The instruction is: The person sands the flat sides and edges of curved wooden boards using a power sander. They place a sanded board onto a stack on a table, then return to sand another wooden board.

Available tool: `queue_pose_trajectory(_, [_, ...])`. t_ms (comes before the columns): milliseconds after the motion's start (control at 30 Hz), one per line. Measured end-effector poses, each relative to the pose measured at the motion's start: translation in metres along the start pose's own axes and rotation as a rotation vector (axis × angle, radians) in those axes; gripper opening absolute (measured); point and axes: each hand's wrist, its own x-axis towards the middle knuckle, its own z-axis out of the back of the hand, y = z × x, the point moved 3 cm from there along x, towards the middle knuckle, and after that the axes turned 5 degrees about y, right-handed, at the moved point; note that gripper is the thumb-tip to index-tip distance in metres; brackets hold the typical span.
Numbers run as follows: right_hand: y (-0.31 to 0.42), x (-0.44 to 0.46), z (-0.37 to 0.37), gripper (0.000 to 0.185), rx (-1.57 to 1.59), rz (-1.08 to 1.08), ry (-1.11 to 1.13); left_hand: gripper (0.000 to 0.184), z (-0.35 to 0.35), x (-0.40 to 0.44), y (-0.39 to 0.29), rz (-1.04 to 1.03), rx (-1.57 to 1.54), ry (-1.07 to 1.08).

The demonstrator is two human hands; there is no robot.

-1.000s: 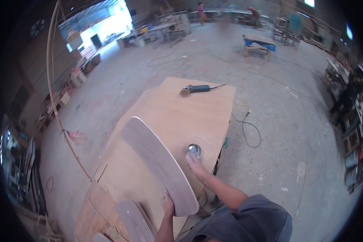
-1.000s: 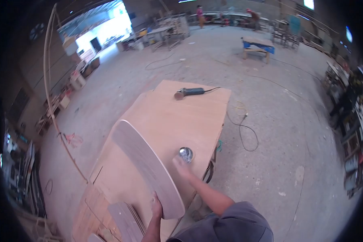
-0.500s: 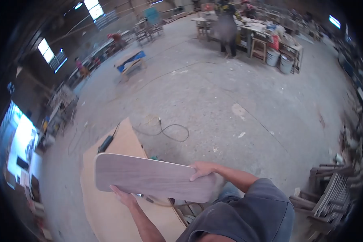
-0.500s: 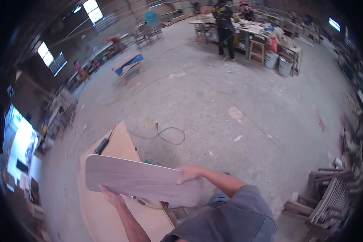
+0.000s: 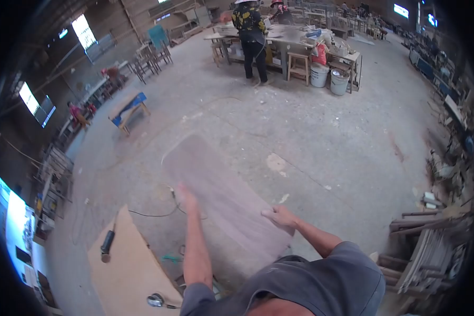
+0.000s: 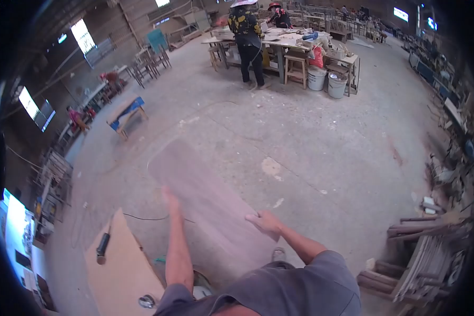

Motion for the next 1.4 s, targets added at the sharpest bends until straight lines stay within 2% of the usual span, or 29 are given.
queue_pose_trajectory(67, [-0.002,0.024,0.034,0.059,0.001,0.003,-0.111,0.089,-0.082,0.016,0.068,0.081,0.148,0.086])
queue_pose_trajectory(133, [-0.001,0.048,0.06,0.059,0.113,0.042,-0.237,0.092,-0.138,-0.011,0.082,0.101,0.294,0.239])
queue_pose_trajectory(233, [-0.022,0.103,0.091,0.058,0.321,0.121,-0.395,0.076,-0.169,-0.033,0.114,0.243,0.189,0.387])
queue_pose_trajectory(333, [-0.029,0.154,0.125,0.055,0.486,0.071,-0.371,0.063,-0.194,-0.04,0.134,0.371,0.064,0.519])
queue_pose_trajectory(400, [-0.034,0.192,0.141,0.053,0.52,0.039,-0.392,0.049,-0.186,-0.027,0.118,0.565,-0.138,0.87])
queue_pose_trajectory(467, [-0.029,0.246,0.159,0.052,0.515,0.043,-0.405,0.045,-0.181,0.004,0.099,0.593,-0.149,0.972])
queue_pose_trajectory(567, [-0.012,0.326,0.183,0.053,0.457,0.03,-0.403,0.051,-0.181,0.09,0.126,0.621,-0.219,0.962])
queue_pose_trajectory(633, [0.013,0.372,0.199,0.055,0.443,-0.036,-0.395,0.056,-0.195,0.163,0.128,0.593,-0.334,0.849])
queue_pose_trajectory(667, [0.026,0.396,0.203,0.054,0.462,-0.023,-0.399,0.059,-0.201,0.203,0.12,0.575,-0.387,0.795])
queue_pose_trajectory(767, [0.061,0.467,0.227,0.053,0.497,-0.011,-0.412,0.062,-0.252,0.307,0.085,0.733,-0.579,0.733])
queue_pose_trajectory(867, [0.082,0.542,0.24,0.052,0.512,-0.05,-0.422,0.067,-0.304,0.398,0.04,0.798,-0.657,0.782])
queue_pose_trajectory(967, [0.126,0.606,0.263,0.05,0.512,-0.054,-0.446,0.061,-0.348,0.492,0.094,0.378,0.007,0.601])
queue_pose_trajectory(1067, [0.153,0.69,0.294,0.05,0.589,-0.012,-0.512,0.059,-0.384,0.579,0.067,0.477,-0.041,0.598])
queue_pose_trajectory(1133, [0.174,0.756,0.316,0.053,0.617,-0.021,-0.564,0.05,-0.418,0.648,0.082,0.442,0.012,0.477])
queue_pose_trajectory(1233, [0.179,0.869,0.337,0.061,0.437,0.038,-0.623,0.043,-0.472,0.782,0.12,0.372,-0.006,0.368])
queue_pose_trajectory(1267, [0.212,0.894,0.349,0.069,0.672,-0.019,-0.467,0.042,-0.487,0.826,0.124,0.347,-0.031,0.341])
queue_pose_trajectory(1400, [0.291,1.016,0.398,0.077,0.786,-0.117,-0.259,0.049,-0.51,0.972,0.088,0.387,-0.011,0.334])
